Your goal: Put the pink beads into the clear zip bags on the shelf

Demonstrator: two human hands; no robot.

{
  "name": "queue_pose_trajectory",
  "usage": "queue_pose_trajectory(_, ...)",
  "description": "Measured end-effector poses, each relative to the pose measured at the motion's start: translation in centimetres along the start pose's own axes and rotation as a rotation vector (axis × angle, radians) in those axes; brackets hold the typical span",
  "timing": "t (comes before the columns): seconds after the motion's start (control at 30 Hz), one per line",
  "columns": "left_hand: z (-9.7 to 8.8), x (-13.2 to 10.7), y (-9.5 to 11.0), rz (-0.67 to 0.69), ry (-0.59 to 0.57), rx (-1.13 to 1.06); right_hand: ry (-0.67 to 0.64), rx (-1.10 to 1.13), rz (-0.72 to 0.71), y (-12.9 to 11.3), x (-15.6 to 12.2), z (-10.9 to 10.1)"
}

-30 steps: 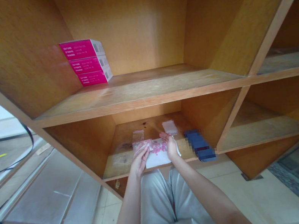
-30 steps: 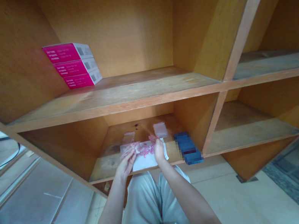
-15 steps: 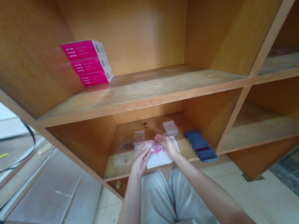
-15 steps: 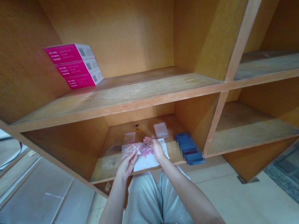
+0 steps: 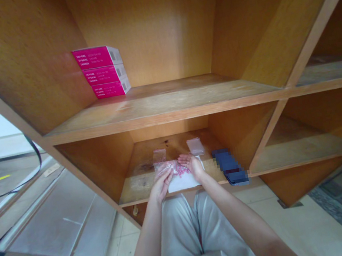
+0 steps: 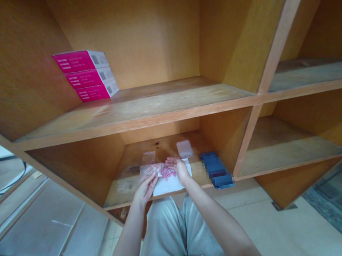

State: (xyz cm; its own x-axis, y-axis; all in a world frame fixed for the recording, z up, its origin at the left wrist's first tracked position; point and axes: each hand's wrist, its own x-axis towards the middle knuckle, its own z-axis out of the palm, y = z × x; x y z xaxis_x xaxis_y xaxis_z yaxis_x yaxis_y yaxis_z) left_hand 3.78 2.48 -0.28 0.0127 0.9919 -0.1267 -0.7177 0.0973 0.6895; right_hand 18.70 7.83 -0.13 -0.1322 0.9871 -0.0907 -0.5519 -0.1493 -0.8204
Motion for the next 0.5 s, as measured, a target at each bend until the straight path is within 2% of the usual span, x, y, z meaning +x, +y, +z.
queue_pose_trajectory(0.17, -0.1, 0.0, 0.0, -0.009, -0.001, 0.014, 0.007, -0.027, -0.067, -0.8, -0.5, 0.3)
queue_pose_trajectory(0.33, -0.4, 0.0, 0.0, 0.004, -0.004, 0.024, 0.087, -0.183, -0.19, -1.6, -0.7, 0.2)
queue_pose_trajectory(0.5, -0.3, -0.1, 0.0, 0.015, 0.019, 0.029, 0.109, -0.318, -0.217, -1.8, -1.1, 0.2)
